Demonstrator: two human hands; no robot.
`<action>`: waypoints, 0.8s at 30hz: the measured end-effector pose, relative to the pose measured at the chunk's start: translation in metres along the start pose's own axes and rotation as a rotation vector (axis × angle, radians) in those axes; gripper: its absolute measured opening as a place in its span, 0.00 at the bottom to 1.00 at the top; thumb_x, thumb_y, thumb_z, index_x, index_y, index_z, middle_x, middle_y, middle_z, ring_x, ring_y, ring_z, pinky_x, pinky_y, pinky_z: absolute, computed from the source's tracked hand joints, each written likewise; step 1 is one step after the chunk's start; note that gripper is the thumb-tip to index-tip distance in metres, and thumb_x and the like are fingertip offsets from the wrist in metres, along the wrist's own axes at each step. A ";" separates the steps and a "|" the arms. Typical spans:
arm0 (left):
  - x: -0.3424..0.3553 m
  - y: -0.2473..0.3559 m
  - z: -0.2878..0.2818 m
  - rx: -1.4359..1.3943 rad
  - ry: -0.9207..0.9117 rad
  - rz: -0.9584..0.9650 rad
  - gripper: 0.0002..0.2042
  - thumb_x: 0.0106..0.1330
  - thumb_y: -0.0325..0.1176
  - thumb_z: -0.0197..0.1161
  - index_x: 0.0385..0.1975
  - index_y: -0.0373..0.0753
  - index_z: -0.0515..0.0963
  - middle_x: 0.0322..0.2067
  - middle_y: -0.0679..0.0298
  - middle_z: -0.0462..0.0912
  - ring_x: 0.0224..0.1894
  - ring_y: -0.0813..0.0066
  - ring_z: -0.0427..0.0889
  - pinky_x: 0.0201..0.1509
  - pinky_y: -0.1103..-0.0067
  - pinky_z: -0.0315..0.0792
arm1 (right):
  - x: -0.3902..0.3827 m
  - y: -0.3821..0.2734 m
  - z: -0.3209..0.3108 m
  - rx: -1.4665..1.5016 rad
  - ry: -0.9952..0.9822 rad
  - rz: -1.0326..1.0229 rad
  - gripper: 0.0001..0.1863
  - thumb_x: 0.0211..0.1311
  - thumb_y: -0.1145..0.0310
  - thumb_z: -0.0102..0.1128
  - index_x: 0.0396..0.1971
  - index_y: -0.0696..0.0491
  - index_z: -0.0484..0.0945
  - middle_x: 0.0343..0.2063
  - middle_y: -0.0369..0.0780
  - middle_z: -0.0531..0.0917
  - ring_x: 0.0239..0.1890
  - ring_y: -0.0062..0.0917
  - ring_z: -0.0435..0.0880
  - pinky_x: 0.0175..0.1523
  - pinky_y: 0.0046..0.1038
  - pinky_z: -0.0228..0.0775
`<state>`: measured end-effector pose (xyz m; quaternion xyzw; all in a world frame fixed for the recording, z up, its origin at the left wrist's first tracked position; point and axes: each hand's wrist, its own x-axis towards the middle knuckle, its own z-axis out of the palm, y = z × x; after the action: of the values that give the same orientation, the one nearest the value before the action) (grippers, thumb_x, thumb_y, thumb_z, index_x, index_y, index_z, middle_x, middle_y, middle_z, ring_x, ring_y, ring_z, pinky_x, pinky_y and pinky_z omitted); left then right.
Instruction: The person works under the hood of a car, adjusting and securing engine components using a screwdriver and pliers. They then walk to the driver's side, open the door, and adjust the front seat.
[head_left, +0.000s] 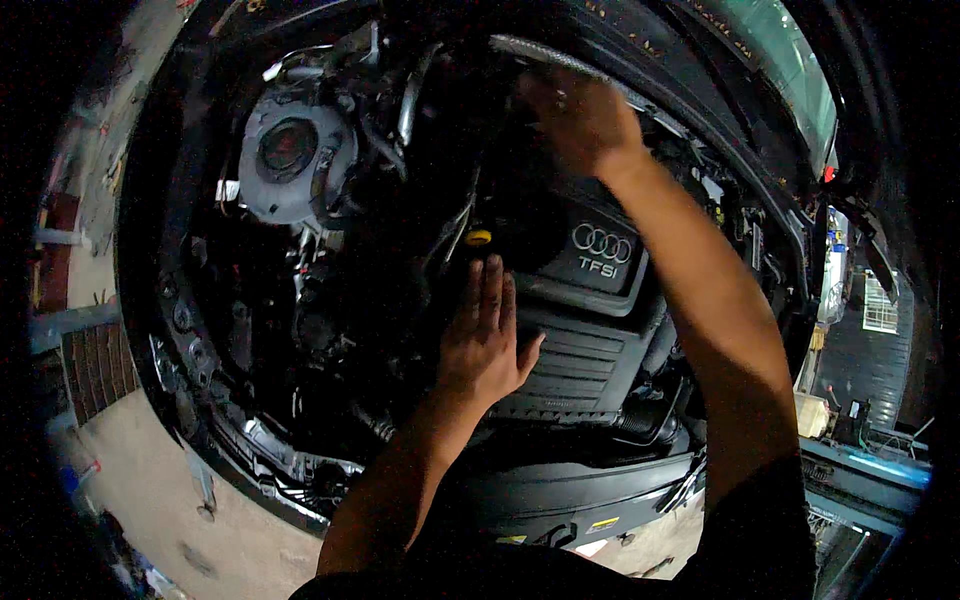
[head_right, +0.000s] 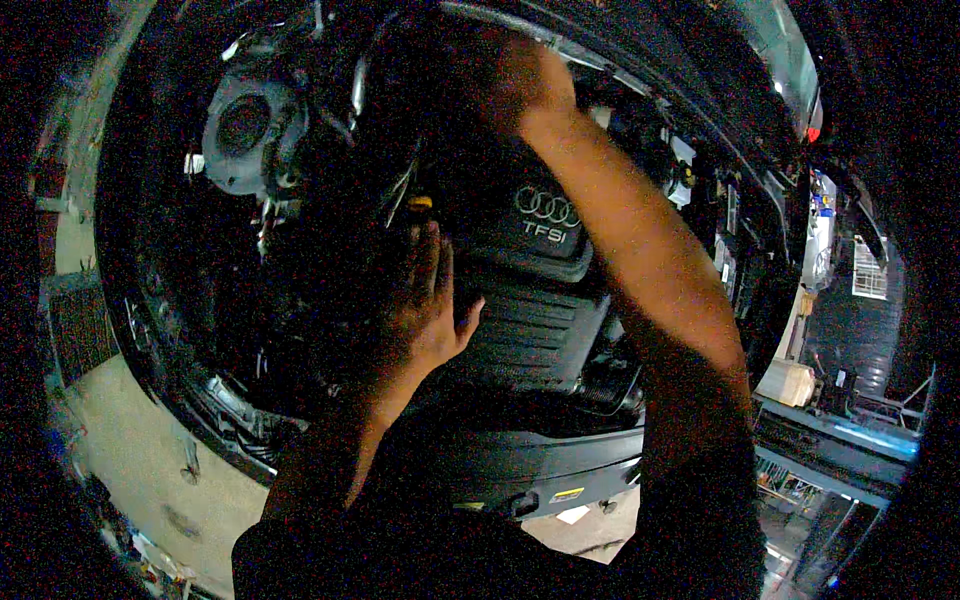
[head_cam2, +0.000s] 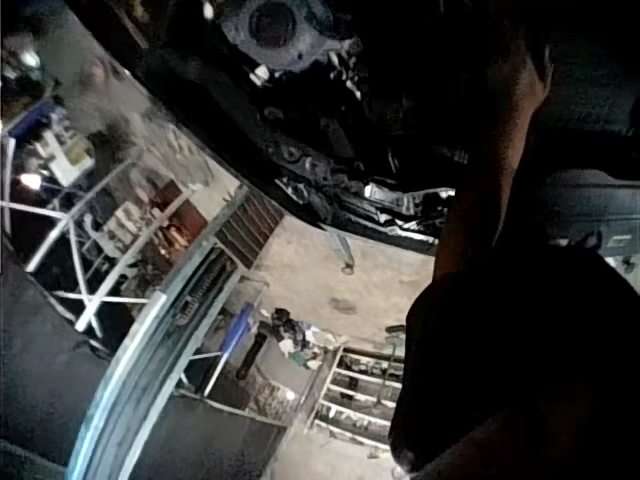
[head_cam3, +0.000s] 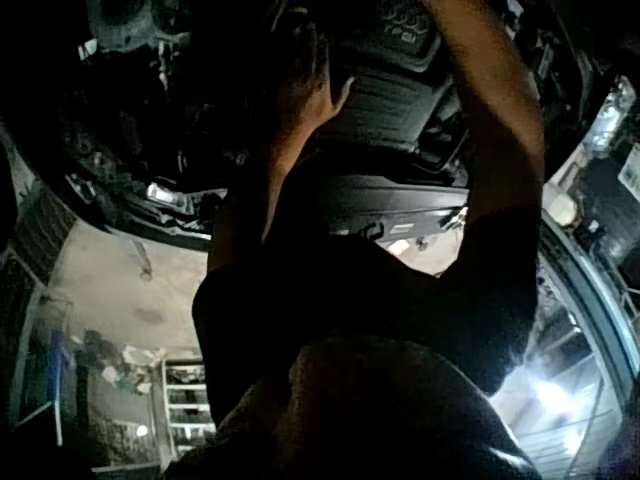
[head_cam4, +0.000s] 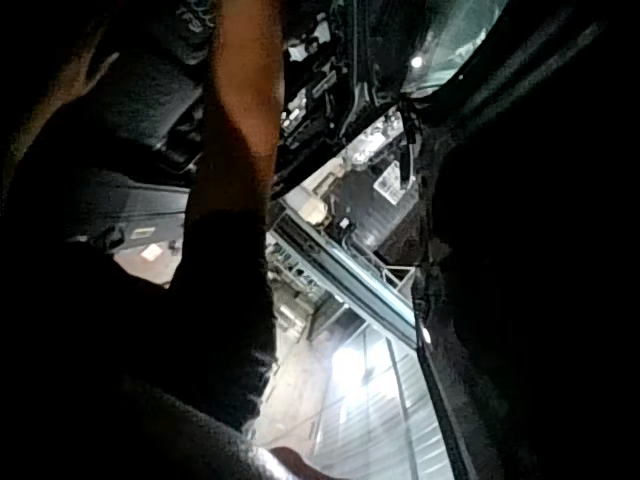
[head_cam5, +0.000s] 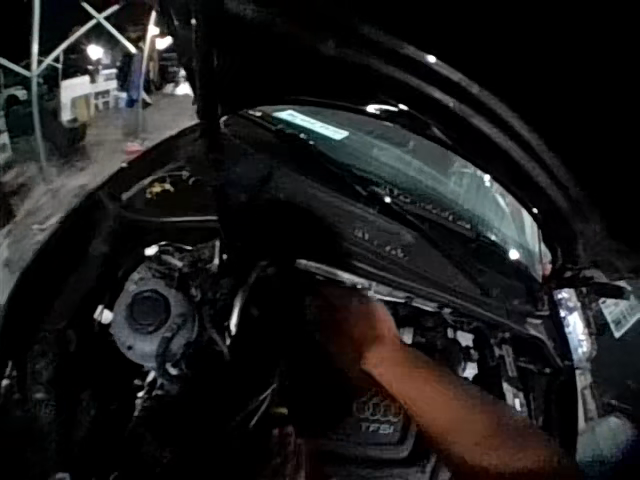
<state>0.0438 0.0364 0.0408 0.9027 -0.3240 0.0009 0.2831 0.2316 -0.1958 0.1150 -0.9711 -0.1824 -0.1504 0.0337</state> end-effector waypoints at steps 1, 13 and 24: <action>-0.004 -0.003 0.001 0.004 0.011 -0.017 0.39 0.69 0.54 0.59 0.67 0.23 0.64 0.73 0.38 0.53 0.76 0.40 0.52 0.76 0.59 0.58 | 0.024 -0.026 -0.036 0.210 0.017 0.149 0.20 0.75 0.59 0.53 0.57 0.57 0.76 0.44 0.51 0.85 0.47 0.45 0.86 0.52 0.40 0.78; -0.001 0.010 0.000 0.170 -0.078 -0.061 0.38 0.67 0.54 0.60 0.66 0.26 0.67 0.73 0.38 0.56 0.75 0.41 0.56 0.76 0.61 0.59 | -0.015 -0.019 0.031 0.076 0.069 0.136 0.28 0.70 0.45 0.54 0.52 0.56 0.76 0.49 0.51 0.81 0.57 0.48 0.77 0.61 0.49 0.68; -0.031 -0.019 0.030 0.303 -0.196 -0.074 0.36 0.74 0.51 0.49 0.71 0.25 0.57 0.74 0.37 0.50 0.75 0.34 0.51 0.75 0.53 0.57 | -0.028 -0.022 -0.035 0.932 0.720 0.391 0.18 0.65 0.59 0.63 0.22 0.59 0.81 0.17 0.49 0.78 0.21 0.43 0.79 0.30 0.40 0.72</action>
<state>0.0248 0.0512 0.0006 0.9421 -0.3128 -0.0489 0.1110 0.1886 -0.1890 0.1397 -0.7581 -0.0247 -0.3641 0.5405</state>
